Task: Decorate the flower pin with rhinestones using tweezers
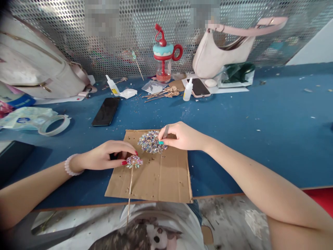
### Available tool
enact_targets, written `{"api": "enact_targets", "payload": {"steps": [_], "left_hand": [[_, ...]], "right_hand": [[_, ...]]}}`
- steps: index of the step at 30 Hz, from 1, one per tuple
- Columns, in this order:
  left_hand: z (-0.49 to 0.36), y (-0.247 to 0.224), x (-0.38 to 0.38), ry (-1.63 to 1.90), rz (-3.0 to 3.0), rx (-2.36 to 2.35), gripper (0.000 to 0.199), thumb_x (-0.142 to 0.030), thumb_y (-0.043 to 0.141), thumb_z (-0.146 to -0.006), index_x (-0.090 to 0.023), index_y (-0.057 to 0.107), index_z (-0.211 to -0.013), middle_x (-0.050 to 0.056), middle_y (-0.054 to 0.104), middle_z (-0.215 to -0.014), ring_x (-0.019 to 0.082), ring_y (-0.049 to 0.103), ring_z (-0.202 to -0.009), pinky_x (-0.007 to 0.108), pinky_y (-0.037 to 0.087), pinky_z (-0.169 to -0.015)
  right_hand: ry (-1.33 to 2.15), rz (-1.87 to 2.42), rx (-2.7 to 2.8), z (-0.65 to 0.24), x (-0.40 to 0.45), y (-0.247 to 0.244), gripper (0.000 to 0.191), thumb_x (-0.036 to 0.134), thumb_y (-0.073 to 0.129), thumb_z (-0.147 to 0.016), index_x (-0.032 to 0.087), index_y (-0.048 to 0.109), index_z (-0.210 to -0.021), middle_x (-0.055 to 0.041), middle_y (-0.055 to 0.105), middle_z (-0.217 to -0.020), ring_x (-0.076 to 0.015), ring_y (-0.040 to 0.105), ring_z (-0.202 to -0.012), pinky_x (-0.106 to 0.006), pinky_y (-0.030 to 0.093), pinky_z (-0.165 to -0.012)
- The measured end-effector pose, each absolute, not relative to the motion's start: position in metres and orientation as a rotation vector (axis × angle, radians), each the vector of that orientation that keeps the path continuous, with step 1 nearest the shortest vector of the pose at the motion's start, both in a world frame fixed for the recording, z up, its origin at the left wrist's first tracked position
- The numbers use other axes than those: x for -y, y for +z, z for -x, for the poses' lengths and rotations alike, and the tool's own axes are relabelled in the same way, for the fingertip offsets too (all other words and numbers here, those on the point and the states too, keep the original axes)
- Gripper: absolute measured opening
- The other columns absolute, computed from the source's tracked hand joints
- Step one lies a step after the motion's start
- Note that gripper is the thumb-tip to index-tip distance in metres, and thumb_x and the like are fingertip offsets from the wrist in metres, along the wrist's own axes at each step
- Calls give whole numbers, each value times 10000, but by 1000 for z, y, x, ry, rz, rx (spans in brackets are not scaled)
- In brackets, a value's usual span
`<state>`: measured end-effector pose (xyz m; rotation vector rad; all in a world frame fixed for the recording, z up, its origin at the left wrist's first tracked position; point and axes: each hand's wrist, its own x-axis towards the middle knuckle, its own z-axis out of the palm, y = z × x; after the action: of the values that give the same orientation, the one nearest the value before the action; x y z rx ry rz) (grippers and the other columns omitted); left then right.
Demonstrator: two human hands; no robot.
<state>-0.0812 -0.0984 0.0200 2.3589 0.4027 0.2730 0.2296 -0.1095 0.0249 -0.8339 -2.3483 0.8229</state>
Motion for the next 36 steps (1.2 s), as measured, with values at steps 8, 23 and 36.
{"api": "enact_targets", "payload": {"steps": [8,23,36], "left_hand": [[81,20,98,269,-2389,-379,293,-208,544,-923,-169,568,-1212,84,654,-995,103,570,-703,210,473,-650],[81,15,99,307,-2411,-342,369,-214,611,-901,-203,550,-1264,73,656,-1112,102,580,-722,216,489,-666],[80,16,100,298,-2441,-353,311,-203,593,-909,-204,571,-1219,32,665,-1007,94,562,-708,210,462,-666]], "right_hand": [[709,874,2328,-225,110,23,135,236,566,-900,187,691,-907,-40,696,-903,-124,655,-788,-273,510,-713],[691,879,2276,-226,111,22,132,235,576,-895,176,693,-915,-41,703,-907,-121,659,-793,-254,511,-699],[652,853,2335,-227,112,22,131,223,557,-894,166,675,-892,-43,701,-894,-122,654,-769,-255,501,-686]]}}
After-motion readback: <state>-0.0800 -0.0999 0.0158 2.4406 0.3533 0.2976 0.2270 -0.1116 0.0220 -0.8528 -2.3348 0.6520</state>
